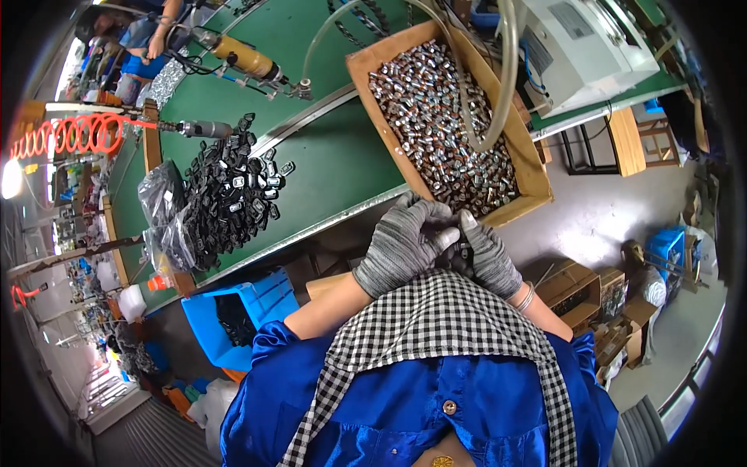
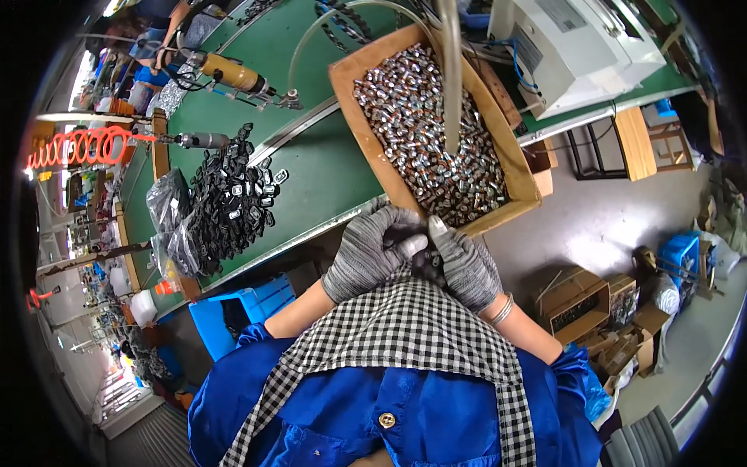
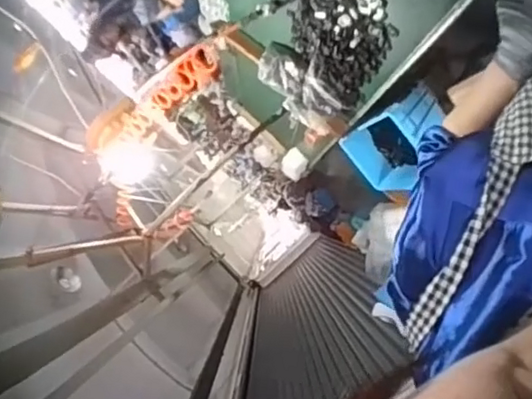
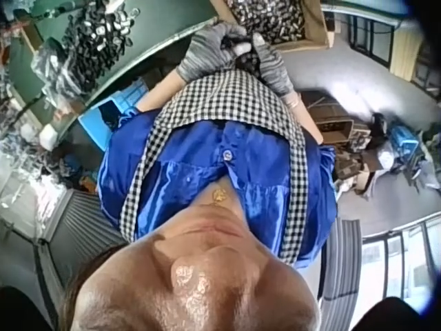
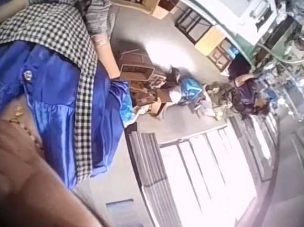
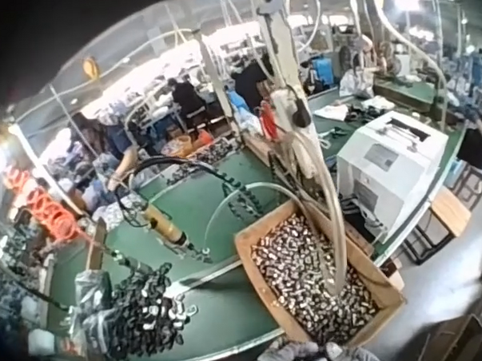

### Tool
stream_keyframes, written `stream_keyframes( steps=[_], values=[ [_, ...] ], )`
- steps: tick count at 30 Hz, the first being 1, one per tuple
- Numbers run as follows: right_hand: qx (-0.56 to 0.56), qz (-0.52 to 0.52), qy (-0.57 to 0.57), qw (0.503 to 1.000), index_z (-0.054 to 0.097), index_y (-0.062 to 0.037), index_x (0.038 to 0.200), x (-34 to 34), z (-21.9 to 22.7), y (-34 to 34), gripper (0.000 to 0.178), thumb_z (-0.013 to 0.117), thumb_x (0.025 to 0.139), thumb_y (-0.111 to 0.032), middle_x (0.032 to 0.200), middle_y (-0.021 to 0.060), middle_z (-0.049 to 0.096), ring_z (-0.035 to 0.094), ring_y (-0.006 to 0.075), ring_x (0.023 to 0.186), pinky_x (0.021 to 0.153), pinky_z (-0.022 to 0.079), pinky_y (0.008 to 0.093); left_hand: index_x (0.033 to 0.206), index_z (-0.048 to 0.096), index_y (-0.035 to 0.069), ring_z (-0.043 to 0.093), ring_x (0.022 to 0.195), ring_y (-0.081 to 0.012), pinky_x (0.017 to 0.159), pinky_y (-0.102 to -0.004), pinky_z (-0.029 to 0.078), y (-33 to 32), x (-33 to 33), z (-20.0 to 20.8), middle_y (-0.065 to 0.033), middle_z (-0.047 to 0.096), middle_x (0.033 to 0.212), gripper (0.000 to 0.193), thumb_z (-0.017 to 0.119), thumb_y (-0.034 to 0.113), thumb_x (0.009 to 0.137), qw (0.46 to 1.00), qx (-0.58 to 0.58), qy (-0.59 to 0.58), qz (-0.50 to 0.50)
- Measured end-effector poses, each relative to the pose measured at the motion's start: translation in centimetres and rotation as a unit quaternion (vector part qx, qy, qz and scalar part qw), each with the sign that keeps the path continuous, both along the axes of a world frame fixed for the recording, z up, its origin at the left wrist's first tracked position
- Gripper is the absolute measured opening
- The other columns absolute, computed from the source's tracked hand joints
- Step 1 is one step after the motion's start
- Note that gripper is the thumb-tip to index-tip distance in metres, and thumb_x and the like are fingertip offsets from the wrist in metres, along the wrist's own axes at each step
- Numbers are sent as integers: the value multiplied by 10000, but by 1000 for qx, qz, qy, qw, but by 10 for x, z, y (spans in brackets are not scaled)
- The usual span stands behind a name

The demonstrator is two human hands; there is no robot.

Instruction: Assembling small metal and plastic components on an industrial production line.

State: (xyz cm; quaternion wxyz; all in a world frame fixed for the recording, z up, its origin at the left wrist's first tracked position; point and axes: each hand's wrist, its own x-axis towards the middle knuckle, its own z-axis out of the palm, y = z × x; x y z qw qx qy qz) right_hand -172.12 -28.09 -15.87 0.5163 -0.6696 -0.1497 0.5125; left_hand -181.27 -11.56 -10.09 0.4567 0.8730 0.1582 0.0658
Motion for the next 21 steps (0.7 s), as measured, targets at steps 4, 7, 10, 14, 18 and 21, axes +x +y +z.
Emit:
stream_keyframes(
  steps=[4, 7, 10, 14, 18, 21],
  values=[
    [2, 83, -54, 995, 615, -42, 1064, -5, 12, 8, 412, 325, 1035, -332, 746, 78, 615, 573, 171, 651, 655, 481, 294, 1015, 683, 74, 598, 817, -269, 723, -349, 508, 8, -16, -3, -109, 572, 928, 297, 750, 181, 746, 999, 51, -8, 18],
    [16, 46, -7, 999, 624, -50, 1046, -13, 23, 20, 412, 335, 1032, -342, 713, 47, 607, 563, 139, 629, 619, 466, 268, 1039, 682, 80, 589, 845, -266, 735, -354, 500, 13, -25, -3, -106, 567, 937, 327, 749, 181, 735, 997, 77, -21, 7],
    [28, 15, 53, 998, 631, -59, 1022, -20, 38, 36, 414, 343, 1030, -357, 683, 16, 596, 538, 102, 593, 570, 440, 236, 1039, 685, 83, 582, 859, -264, 745, -363, 495, 19, -31, -3, -102, 567, 939, 339, 751, 186, 722, 994, 101, -39, 1],
    [41, -11, 139, 989, 639, -76, 971, -28, 57, 53, 427, 352, 1025, -387, 654, -20, 581, 478, 45, 524, 489, 382, 186, 1003, 695, 80, 577, 859, -268, 752, -375, 491, 27, -40, -7, -96, 572, 932, 329, 759, 198, 702, 990, 121, -71, 4],
    [34, -12, 167, 985, 644, -89, 922, -35, 56, 64, 451, 352, 1019, -419, 650, -27, 577, 421, 20, 473, 437, 333, 161, 962, 705, 75, 577, 861, -275, 751, -380, 492, 38, -48, -8, -95, 577, 926, 316, 769, 211, 685, 989, 120, -91, 3],
    [28, -13, 163, 986, 642, -83, 936, -45, 44, 69, 476, 361, 1006, -460, 633, -22, 568, 420, 26, 460, 424, 338, 157, 937, 710, 72, 578, 862, -277, 753, -380, 493, 46, -53, -8, -95, 581, 923, 307, 775, 218, 675, 986, 126, -107, -3]
  ],
)
